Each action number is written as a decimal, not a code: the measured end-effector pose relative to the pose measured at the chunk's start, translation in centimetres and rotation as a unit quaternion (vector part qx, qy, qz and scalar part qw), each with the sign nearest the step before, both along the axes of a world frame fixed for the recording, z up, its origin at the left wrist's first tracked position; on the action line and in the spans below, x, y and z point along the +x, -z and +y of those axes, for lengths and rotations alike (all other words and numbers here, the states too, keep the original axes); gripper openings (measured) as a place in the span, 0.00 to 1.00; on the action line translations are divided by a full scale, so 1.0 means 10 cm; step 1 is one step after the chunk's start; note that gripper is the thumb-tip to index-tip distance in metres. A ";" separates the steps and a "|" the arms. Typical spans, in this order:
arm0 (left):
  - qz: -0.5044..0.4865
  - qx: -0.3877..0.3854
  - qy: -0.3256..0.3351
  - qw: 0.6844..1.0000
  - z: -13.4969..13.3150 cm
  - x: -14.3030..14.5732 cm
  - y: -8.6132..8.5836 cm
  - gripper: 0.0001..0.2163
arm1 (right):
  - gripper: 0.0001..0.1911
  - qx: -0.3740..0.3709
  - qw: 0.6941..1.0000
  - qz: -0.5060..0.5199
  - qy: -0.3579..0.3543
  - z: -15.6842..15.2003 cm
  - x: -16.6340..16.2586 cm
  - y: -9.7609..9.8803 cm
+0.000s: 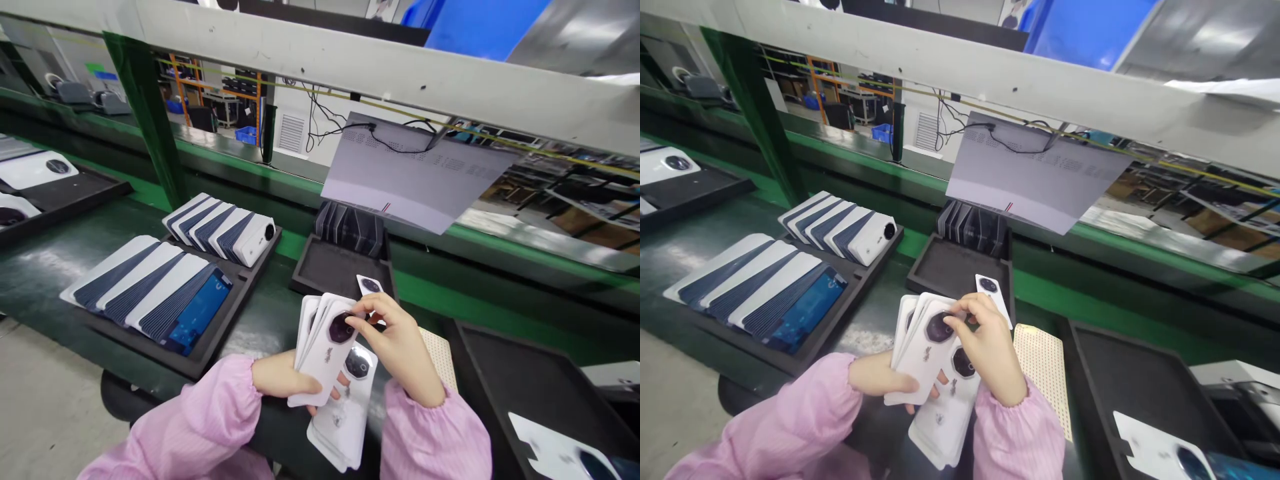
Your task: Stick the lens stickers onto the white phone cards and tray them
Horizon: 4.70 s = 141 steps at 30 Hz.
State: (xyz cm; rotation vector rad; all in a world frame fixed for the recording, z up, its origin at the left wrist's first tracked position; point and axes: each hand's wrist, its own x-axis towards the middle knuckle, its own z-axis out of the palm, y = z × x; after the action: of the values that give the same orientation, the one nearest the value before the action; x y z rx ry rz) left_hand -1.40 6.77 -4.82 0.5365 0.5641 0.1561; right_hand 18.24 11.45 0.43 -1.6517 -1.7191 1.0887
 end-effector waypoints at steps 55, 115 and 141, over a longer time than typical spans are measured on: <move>-0.119 -0.172 -0.065 0.976 0.10 0.03 -0.11 0.19 | 0.02 0.013 0.999 0.000 -0.035 -0.24 0.27 -0.45; -0.100 -0.110 -0.120 0.982 0.19 -0.05 -0.12 0.19 | 0.12 -0.112 0.992 -0.017 0.047 -0.43 0.70 0.18; 0.000 -0.007 -0.011 1.000 -0.02 0.01 -0.02 0.19 | 0.07 -0.045 0.999 0.008 -0.027 0.01 0.03 -0.06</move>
State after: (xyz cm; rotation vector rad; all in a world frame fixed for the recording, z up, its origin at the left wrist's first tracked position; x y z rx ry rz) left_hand -1.30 6.61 -4.65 0.5163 0.5709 0.1728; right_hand 18.58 11.51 1.06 -1.6543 -1.7356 1.2170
